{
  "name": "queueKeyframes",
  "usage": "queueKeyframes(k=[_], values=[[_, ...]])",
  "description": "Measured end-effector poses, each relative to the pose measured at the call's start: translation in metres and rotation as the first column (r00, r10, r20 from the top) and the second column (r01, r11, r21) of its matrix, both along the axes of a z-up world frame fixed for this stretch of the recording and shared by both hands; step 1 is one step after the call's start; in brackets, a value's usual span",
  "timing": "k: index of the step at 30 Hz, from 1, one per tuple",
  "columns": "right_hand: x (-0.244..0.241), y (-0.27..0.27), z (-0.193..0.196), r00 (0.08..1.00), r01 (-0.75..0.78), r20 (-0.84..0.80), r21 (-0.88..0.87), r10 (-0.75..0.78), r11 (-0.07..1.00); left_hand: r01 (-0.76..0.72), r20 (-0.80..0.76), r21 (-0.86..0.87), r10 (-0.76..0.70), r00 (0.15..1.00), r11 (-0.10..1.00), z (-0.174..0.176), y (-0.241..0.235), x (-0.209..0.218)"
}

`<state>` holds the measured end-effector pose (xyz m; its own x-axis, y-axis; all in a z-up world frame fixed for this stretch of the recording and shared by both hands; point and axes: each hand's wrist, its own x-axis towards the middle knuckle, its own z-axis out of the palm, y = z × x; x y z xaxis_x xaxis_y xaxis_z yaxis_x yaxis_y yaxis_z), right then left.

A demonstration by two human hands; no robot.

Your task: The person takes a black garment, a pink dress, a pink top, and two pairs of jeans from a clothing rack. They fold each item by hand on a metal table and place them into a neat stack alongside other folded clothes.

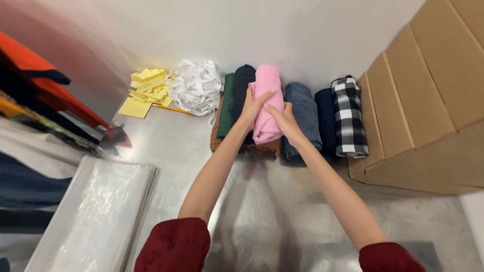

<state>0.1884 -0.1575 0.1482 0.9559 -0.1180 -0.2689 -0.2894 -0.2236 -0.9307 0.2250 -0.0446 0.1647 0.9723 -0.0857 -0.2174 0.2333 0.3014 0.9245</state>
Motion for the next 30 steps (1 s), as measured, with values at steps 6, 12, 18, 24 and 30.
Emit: queueKeyframes(k=[6,12,18,24,30], values=[[0.049,0.007,-0.004,0.971,-0.015,0.237,-0.014,0.017,1.000,-0.063,-0.011,0.084,0.065,0.998,0.994,-0.050,-0.001,0.108],[0.079,-0.002,-0.065,0.946,0.038,0.323,-0.146,0.011,0.989,-0.147,0.133,0.458,0.096,0.987,0.877,-0.113,-0.002,0.171],[0.094,0.019,-0.080,0.924,0.177,0.383,-0.385,-0.018,0.906,-0.260,0.361,0.660,0.005,0.932,0.705,-0.161,0.012,0.225],[0.071,-0.009,-0.067,0.971,0.097,0.238,-0.263,-0.033,0.960,-0.285,0.360,0.626,0.056,0.931,0.726,-0.130,0.041,0.166],[-0.051,-0.009,0.016,0.901,0.256,0.191,0.489,-0.389,0.834,-0.212,0.193,0.401,0.145,0.971,0.891,-0.030,0.032,-0.002]])
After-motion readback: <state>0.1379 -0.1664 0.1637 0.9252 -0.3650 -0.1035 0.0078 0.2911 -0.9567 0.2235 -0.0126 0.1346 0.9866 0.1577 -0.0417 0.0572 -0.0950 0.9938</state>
